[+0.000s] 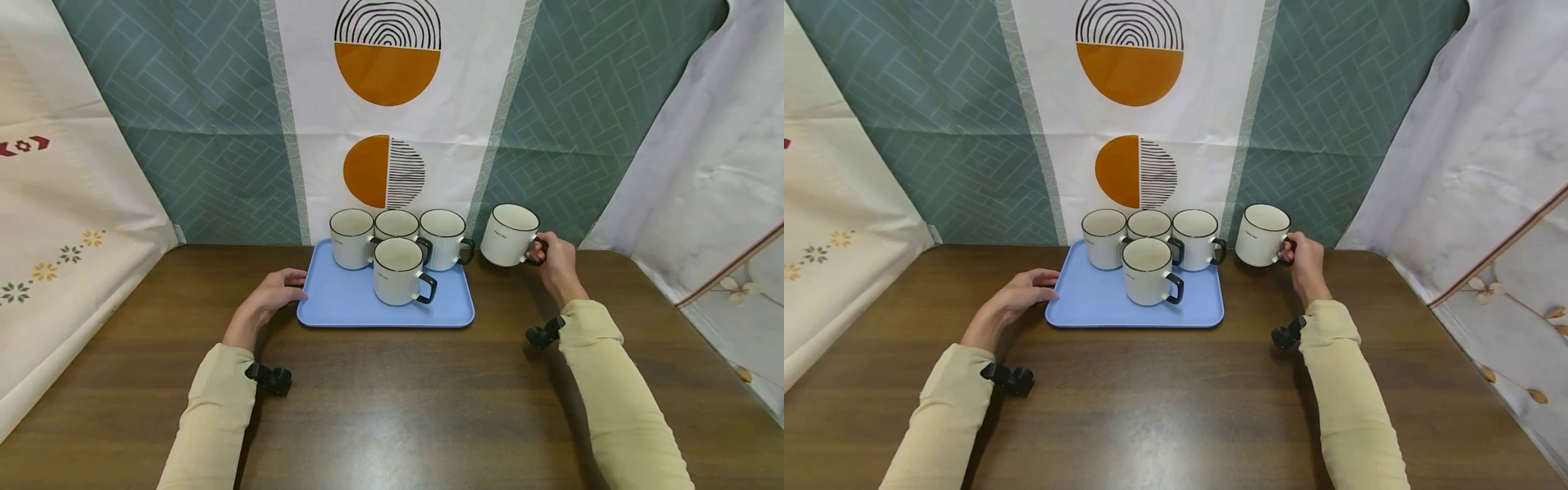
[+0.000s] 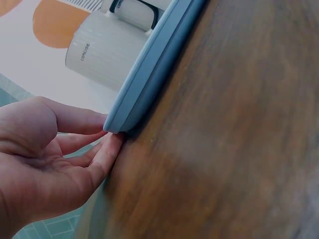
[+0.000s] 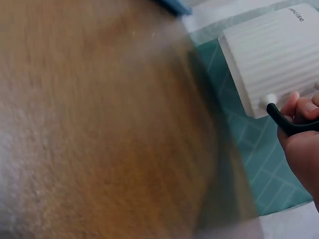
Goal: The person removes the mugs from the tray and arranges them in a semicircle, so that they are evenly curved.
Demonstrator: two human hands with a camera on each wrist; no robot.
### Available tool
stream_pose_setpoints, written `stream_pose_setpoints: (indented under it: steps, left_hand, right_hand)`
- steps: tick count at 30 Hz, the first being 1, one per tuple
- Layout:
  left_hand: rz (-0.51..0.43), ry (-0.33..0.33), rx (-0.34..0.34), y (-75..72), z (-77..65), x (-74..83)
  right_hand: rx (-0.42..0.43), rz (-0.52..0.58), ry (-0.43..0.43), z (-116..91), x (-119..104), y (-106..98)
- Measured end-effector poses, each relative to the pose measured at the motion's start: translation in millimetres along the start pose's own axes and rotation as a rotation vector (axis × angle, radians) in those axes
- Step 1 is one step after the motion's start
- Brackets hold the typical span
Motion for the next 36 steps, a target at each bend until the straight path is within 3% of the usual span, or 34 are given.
stream_pose_setpoints:
  steps: [6, 15, 20, 26, 31, 36]
  left_hand:
    - [0.007, 0.005, -0.003, -0.2, 0.1, -0.5]
    - [-0.009, 0.005, 0.001, 2.1, 2.7, -1.1]
    - [-0.013, 0.007, -0.008, -1.0, -0.3, -1.9]
    - [-0.012, 0.024, -0.013, -4.8, -3.9, -1.2]
    - [-0.009, 0.021, -0.019, -3.0, -4.9, -1.2]
    - [-0.010, 0.025, -0.024, 0.1, -4.0, -0.9]
  right_hand:
    - [0.054, -0.015, 0.011, 8, 11, -7]
    - [0.019, -0.086, 0.012, 11, 19, -13]
    - [-0.064, -0.145, 0.040, 13, 19, -15]
    - [-0.185, -0.347, 0.130, 10, 9, -17]
    - [-0.103, -0.492, 0.197, 7, 4, -21]
    - [0.110, -0.640, 0.148, 4, -5, -19]
Point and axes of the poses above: each hand's wrist, its own z-axis towards the middle knuckle, its own y-axis out of the palm, x = y × z, the point moved 2 cm from there along z, towards the middle knuckle, and after that the axes turned 13 degrees about -x, right-handed, at the moved point
